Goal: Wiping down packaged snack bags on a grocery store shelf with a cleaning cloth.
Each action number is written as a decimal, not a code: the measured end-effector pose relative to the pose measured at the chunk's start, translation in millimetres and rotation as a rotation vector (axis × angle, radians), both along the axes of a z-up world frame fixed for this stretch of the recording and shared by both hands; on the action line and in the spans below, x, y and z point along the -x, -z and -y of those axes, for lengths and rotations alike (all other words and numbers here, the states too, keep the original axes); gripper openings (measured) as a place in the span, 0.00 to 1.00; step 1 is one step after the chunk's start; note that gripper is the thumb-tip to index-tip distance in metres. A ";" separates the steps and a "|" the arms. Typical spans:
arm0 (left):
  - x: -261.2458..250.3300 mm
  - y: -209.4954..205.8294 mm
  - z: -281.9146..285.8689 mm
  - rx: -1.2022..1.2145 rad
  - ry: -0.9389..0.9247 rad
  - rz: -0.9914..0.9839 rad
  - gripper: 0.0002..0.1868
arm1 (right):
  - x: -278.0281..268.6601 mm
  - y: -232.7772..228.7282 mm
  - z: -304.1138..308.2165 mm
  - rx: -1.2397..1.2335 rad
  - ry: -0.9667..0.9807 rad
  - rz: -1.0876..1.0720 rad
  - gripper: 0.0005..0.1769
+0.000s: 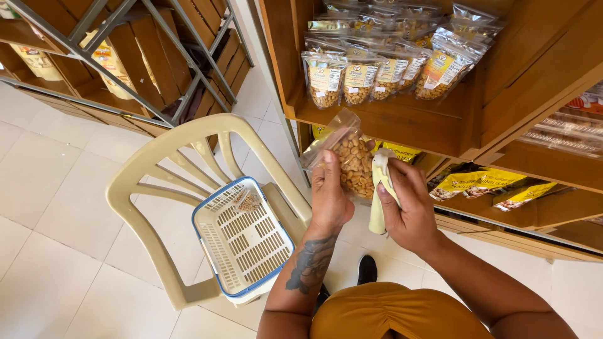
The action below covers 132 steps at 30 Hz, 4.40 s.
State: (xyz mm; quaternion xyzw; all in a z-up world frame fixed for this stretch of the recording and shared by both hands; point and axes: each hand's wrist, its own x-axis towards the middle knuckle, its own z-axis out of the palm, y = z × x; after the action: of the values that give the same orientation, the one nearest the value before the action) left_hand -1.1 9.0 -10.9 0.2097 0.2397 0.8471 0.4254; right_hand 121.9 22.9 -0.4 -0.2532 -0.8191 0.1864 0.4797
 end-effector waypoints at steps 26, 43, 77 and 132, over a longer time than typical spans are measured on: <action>-9.7 -3.3 4.4 0.037 0.273 0.001 0.43 | -15.4 -25.6 5.3 -0.018 -0.122 -0.093 0.31; -17.0 15.2 -8.7 0.070 0.069 -0.041 0.28 | -31.0 -14.4 -14.3 0.148 -0.045 -0.184 0.08; -8.2 14.3 -7.8 0.062 -0.042 -0.093 0.20 | 6.6 -4.2 3.0 -0.305 0.062 0.147 0.23; 218.0 307.7 136.6 0.864 -0.758 -0.373 0.21 | 280.3 257.4 10.7 0.809 -0.457 0.308 0.10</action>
State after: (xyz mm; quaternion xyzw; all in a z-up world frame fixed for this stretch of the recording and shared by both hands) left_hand -219.0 -127.6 -318.6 0.0629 0.6908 0.7145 0.0912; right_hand -158.4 12.2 -257.8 -0.2578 -0.7771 0.5506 0.1628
